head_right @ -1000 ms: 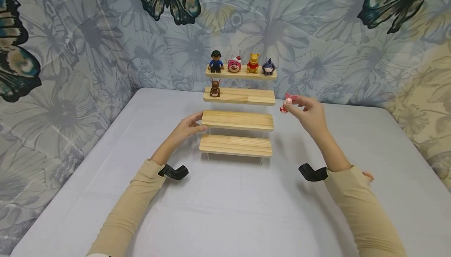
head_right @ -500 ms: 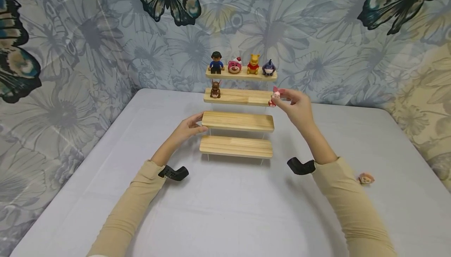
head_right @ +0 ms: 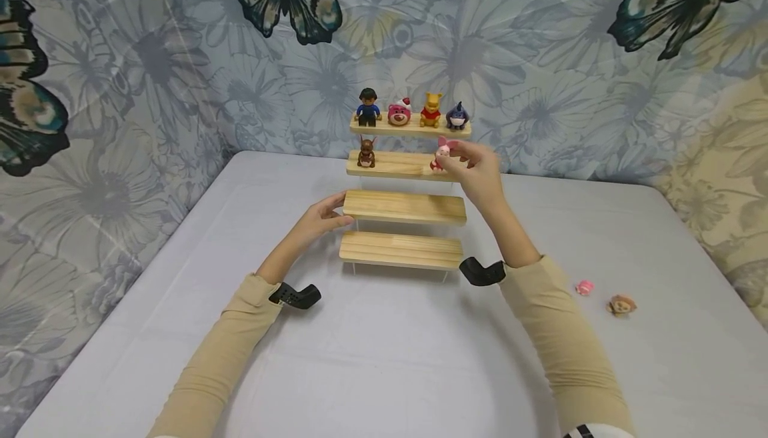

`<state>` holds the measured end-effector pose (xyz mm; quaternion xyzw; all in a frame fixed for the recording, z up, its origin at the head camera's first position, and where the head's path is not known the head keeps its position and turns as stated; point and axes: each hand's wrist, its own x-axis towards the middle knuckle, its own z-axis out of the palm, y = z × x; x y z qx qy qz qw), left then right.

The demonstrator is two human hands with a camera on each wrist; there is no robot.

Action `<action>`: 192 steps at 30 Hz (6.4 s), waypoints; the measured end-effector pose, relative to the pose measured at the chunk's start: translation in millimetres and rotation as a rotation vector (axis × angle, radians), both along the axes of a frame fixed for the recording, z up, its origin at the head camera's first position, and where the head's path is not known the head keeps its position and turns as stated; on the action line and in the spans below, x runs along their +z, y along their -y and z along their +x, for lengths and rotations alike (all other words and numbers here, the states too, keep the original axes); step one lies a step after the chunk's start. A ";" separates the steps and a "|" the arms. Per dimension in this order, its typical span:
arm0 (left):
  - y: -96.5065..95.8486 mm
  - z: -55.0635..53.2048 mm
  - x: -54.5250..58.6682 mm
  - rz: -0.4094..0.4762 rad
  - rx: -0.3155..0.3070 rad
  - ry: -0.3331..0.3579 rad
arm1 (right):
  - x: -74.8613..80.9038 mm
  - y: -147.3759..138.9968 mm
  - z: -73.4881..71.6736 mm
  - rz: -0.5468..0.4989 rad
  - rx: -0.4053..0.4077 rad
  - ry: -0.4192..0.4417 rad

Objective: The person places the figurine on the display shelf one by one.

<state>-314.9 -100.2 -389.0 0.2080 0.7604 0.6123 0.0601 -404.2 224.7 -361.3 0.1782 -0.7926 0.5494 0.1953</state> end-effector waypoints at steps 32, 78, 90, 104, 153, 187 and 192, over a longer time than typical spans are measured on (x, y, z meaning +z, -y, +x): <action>0.1 -2.3 -2.1 -0.016 0.008 0.011 | 14.2 70.7 7.1 0.115 -0.079 0.012; -0.9 -4.0 -5.8 0.024 -0.013 0.000 | 20.5 92.1 12.5 0.252 -0.078 0.054; -1.0 -2.5 -5.8 0.024 0.006 0.011 | 7.4 90.0 4.7 0.264 -0.112 -0.017; -3.7 13.5 17.7 0.019 0.011 0.010 | 12.4 91.5 10.0 0.250 -0.094 -0.020; -2.2 -1.1 -3.2 0.009 0.003 -0.008 | -49.5 0.6 -11.2 0.111 0.005 -0.001; -2.3 2.9 5.2 -0.004 0.008 0.001 | -73.0 -47.4 -2.7 0.163 -0.097 -0.084; -2.6 1.4 -0.8 -0.007 0.021 -0.010 | -74.6 -49.4 5.5 0.183 -0.119 -0.086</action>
